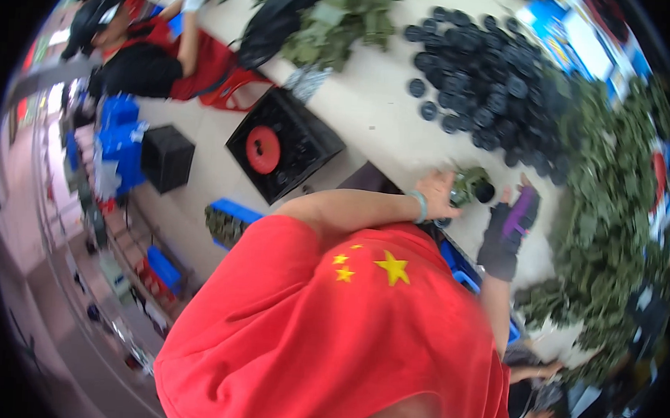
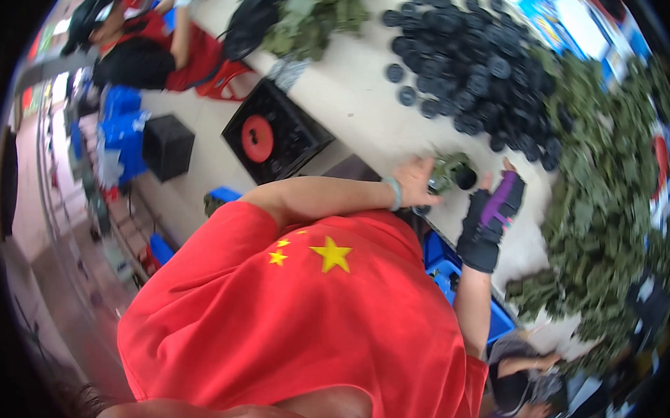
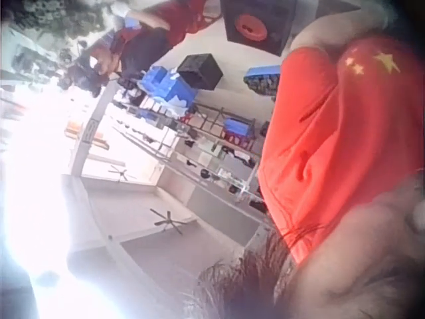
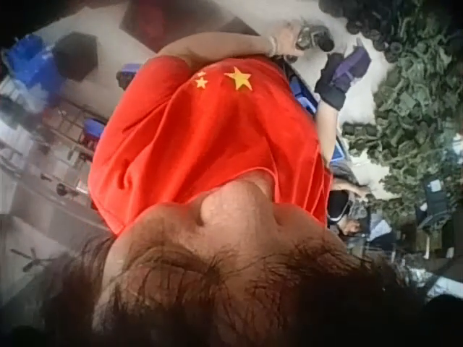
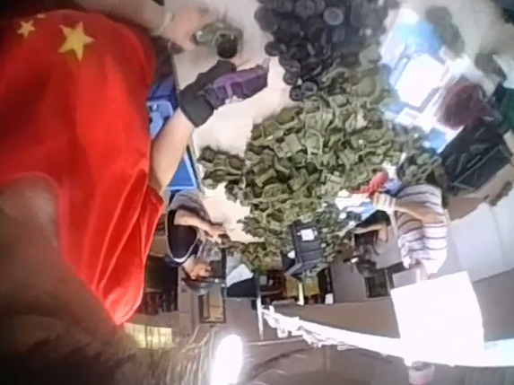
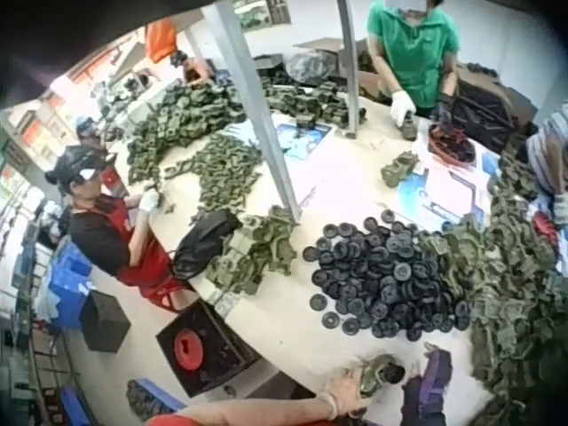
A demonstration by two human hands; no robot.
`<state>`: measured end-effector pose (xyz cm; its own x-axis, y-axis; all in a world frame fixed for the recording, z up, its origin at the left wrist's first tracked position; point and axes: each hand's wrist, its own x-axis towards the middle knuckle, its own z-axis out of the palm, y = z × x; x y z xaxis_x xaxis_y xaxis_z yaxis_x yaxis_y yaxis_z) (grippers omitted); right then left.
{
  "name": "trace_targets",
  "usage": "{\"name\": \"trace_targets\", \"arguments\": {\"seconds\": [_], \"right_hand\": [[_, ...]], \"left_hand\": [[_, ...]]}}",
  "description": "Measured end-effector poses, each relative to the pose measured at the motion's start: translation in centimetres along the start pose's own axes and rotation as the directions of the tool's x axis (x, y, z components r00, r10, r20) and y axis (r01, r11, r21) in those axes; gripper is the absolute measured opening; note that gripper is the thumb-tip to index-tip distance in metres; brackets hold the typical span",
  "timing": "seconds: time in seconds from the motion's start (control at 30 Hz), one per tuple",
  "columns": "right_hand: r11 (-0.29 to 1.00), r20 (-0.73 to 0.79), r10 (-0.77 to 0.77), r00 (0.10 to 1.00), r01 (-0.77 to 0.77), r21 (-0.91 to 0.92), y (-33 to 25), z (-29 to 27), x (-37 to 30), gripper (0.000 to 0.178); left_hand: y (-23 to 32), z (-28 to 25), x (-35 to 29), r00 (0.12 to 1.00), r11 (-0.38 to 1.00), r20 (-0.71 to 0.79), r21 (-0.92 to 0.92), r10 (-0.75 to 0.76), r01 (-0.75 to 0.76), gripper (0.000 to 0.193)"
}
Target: The person assembles toy tank components by hand, sorting plastic parts, toy wheels, and toy tank chassis at a factory workbench.
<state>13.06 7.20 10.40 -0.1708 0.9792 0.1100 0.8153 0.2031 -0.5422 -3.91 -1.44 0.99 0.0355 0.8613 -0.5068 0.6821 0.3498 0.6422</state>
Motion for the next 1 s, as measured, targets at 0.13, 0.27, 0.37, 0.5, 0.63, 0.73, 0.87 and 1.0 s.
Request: {"name": "trace_targets", "arguments": {"seconds": [0.13,0.27,0.37,0.5,0.63,0.73,0.87,1.0], "right_hand": [[0.965,0.136,-0.254,0.958,0.241,0.108,-2.3,2.2,3.9,0.026],[0.733,0.474,-0.632,0.613,0.672,0.107,-2.2,4.3,5.7,0.025],[0.743,0.487,-0.609,0.626,0.666,0.074,-2.0,4.7,5.8,0.024],[0.926,0.266,-0.371,0.889,0.377,0.030,-1.8,7.0,5.0,0.019],[0.904,0.314,-0.410,0.856,0.428,0.011,-2.0,5.1,5.3,0.016],[0.784,0.528,-0.535,0.659,0.621,0.019,-2.5,4.6,6.8,0.014],[0.981,0.247,-0.138,0.959,0.166,-0.098,-1.2,6.4,5.3,0.020],[0.997,0.141,0.061,0.988,-0.053,-0.055,-1.1,6.9,4.9,0.028]], "left_hand": [[0.6,-0.9,-0.3,0.999,0.999,0.030,-0.047,0.014,-0.012,0.097],[1.0,-1.9,-0.7,1.000,0.995,0.029,-0.101,0.011,-0.008,0.095],[0.7,-1.9,-0.4,0.999,0.993,0.025,-0.114,0.023,-0.020,0.093],[0.3,-1.8,-0.3,0.999,0.993,0.035,-0.118,0.025,-0.021,0.089],[0.3,-1.0,0.2,0.996,0.991,0.064,-0.119,0.069,-0.061,0.089],[0.5,-1.2,0.2,0.993,0.994,0.097,-0.086,0.069,-0.060,0.090],[0.0,-1.5,0.2,0.995,0.999,0.091,-0.045,0.035,-0.031,0.091],[0.6,-2.4,0.3,0.992,0.999,0.119,-0.012,0.048,-0.047,0.088]]}}
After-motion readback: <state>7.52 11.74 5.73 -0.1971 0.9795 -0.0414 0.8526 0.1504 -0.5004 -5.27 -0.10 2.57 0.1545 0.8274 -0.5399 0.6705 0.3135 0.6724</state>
